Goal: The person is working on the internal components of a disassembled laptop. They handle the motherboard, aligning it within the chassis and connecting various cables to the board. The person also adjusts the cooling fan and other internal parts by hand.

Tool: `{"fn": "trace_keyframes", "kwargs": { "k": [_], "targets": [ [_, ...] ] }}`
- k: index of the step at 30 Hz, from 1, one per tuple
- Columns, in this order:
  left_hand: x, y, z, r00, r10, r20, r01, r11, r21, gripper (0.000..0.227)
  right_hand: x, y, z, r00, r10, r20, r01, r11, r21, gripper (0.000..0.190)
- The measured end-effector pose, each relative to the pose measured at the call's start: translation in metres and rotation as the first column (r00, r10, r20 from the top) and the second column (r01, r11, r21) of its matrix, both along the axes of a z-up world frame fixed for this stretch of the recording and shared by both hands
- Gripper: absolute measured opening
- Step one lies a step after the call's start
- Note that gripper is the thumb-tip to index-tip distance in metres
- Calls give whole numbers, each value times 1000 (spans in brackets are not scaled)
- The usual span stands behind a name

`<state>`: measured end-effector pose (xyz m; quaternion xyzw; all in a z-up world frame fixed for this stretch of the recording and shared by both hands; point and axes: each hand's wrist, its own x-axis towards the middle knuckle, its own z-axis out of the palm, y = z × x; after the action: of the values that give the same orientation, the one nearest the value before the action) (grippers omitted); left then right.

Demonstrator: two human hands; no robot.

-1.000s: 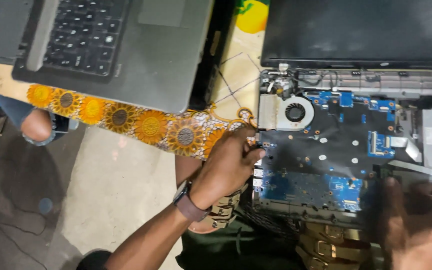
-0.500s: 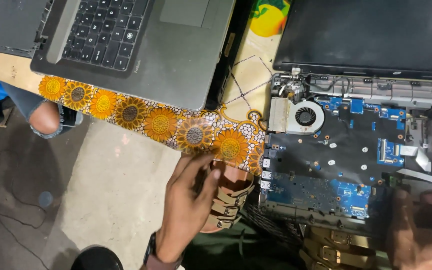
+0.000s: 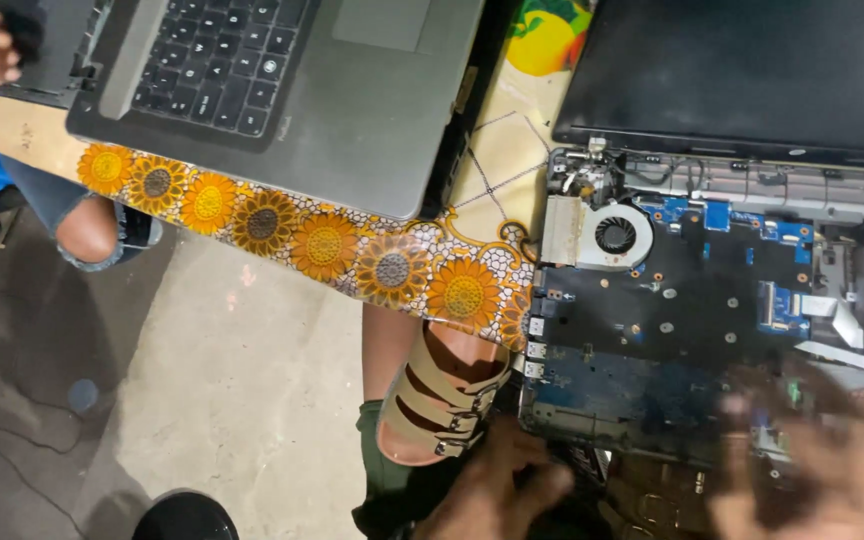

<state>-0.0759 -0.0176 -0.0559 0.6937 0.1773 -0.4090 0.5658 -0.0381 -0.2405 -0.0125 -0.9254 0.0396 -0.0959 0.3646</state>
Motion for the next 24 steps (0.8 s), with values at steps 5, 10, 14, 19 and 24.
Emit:
{"fn": "trace_keyframes", "kwargs": {
  "k": [5,10,14,19,24],
  "targets": [
    [-1,-33,-81,739,670,71,-547,659,-516,19,23,47,-41,876,422,233,-386,904,-185,33],
    [30,-47,-38,588,651,479,-485,758,-435,47,39,69,-51,886,447,125,-380,854,-356,38],
    [34,-50,-35,583,679,446,-568,733,-374,37,39,64,-58,883,469,34,-438,846,-306,43],
    [40,-48,-22,551,674,493,-578,734,-357,40,41,61,-68,882,472,2,-446,833,-327,43],
    [38,-53,-30,550,793,263,-656,605,-451,39,40,61,-66,902,432,-17,-411,845,-342,41]
  ]
}}
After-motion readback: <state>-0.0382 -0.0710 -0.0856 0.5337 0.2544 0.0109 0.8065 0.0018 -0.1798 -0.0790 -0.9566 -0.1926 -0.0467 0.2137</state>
